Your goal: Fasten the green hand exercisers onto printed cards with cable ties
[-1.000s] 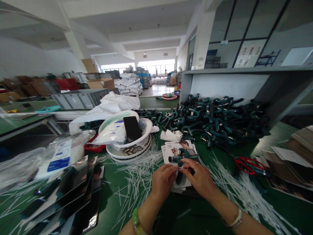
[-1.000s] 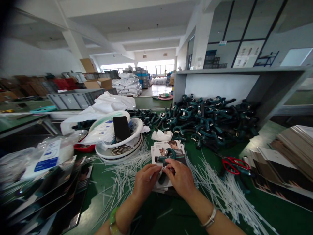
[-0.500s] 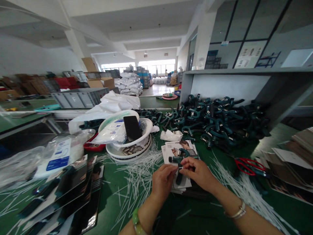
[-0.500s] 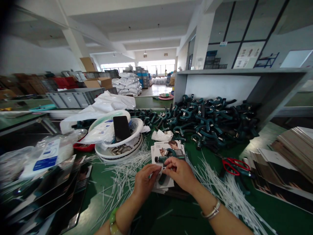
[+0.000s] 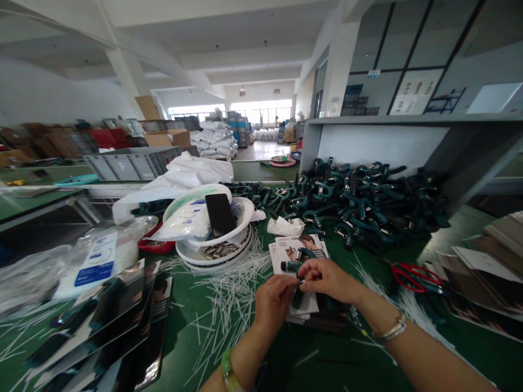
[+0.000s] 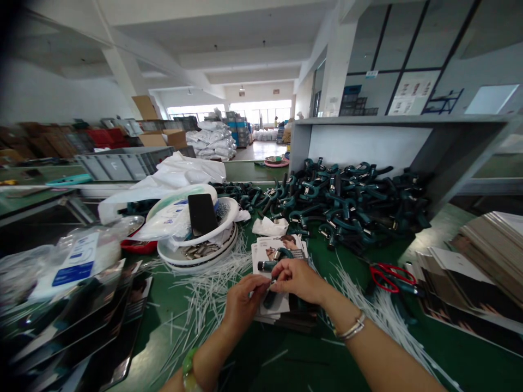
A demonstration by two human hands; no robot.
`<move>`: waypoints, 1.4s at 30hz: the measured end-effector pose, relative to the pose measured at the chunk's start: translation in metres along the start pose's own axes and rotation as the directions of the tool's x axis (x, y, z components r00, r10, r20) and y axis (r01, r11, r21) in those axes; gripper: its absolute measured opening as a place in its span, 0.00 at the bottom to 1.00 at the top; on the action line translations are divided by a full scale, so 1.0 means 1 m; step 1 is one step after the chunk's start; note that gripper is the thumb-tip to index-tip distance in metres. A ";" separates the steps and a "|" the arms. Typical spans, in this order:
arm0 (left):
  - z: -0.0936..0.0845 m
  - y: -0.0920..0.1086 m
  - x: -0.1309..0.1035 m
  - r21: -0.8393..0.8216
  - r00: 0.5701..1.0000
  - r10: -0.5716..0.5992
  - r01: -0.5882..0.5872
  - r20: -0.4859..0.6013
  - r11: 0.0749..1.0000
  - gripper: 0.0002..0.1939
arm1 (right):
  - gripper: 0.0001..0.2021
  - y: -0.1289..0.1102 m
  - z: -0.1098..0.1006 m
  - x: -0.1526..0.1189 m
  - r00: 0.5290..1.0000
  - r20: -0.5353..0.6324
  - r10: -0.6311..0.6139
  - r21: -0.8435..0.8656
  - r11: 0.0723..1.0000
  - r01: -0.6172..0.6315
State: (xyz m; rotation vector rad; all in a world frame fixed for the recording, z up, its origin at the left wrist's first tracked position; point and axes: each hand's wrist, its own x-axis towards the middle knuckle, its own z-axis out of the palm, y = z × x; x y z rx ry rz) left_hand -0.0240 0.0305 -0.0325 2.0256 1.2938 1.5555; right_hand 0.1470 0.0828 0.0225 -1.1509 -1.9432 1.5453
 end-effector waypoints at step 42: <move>-0.017 0.004 -0.006 0.259 0.923 -0.377 0.346 0.080 0.902 0.10 | 0.12 0.011 0.037 -0.021 0.780 -0.151 -0.608 -0.637 0.663 0.394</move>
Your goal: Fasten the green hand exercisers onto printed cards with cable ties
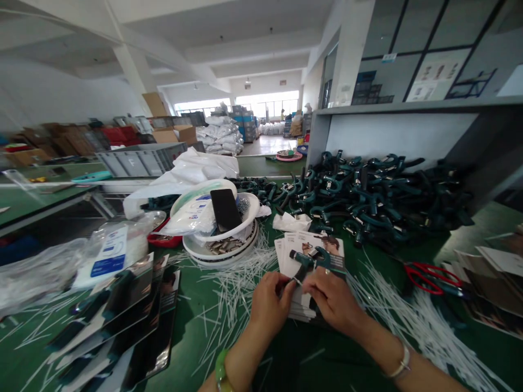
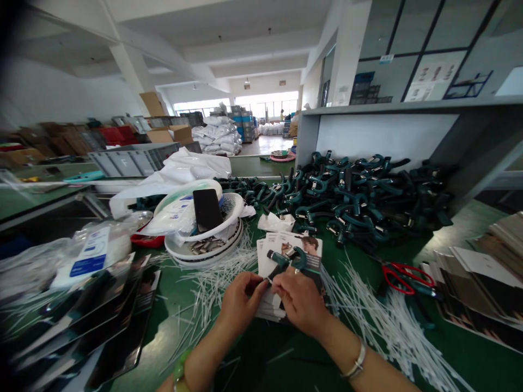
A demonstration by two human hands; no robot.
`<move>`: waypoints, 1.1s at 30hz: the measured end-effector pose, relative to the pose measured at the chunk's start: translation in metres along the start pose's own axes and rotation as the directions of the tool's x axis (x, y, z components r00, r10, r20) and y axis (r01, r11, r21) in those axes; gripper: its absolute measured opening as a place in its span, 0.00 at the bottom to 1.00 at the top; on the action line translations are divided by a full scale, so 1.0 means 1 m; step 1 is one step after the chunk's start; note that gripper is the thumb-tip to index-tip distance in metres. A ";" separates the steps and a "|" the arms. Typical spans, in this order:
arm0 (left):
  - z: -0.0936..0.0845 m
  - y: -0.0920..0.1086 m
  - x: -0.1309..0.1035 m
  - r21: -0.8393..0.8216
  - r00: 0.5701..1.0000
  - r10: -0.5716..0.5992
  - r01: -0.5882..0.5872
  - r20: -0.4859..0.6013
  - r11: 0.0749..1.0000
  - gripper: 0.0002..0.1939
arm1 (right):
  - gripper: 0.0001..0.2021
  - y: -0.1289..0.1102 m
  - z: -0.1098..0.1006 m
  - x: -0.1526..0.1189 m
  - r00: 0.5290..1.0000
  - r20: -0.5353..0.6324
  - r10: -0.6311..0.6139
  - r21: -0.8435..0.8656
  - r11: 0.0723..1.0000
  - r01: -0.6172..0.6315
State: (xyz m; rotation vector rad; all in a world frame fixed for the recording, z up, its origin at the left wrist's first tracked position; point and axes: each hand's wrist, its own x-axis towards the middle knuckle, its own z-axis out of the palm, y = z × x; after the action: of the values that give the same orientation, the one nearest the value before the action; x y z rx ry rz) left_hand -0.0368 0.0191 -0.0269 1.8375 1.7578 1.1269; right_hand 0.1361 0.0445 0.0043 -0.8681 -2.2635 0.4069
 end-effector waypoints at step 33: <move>0.008 0.016 0.006 0.305 0.997 0.055 -0.067 0.048 0.950 0.10 | 0.09 0.089 -0.118 -0.053 0.849 -0.228 0.476 -0.633 0.591 -0.501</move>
State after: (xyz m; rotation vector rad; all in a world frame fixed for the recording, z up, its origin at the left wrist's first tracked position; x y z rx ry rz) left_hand -0.0209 0.0240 -0.0184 2.0876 1.9556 0.8696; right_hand 0.2885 0.0790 0.0202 -1.8879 -2.1041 -0.2504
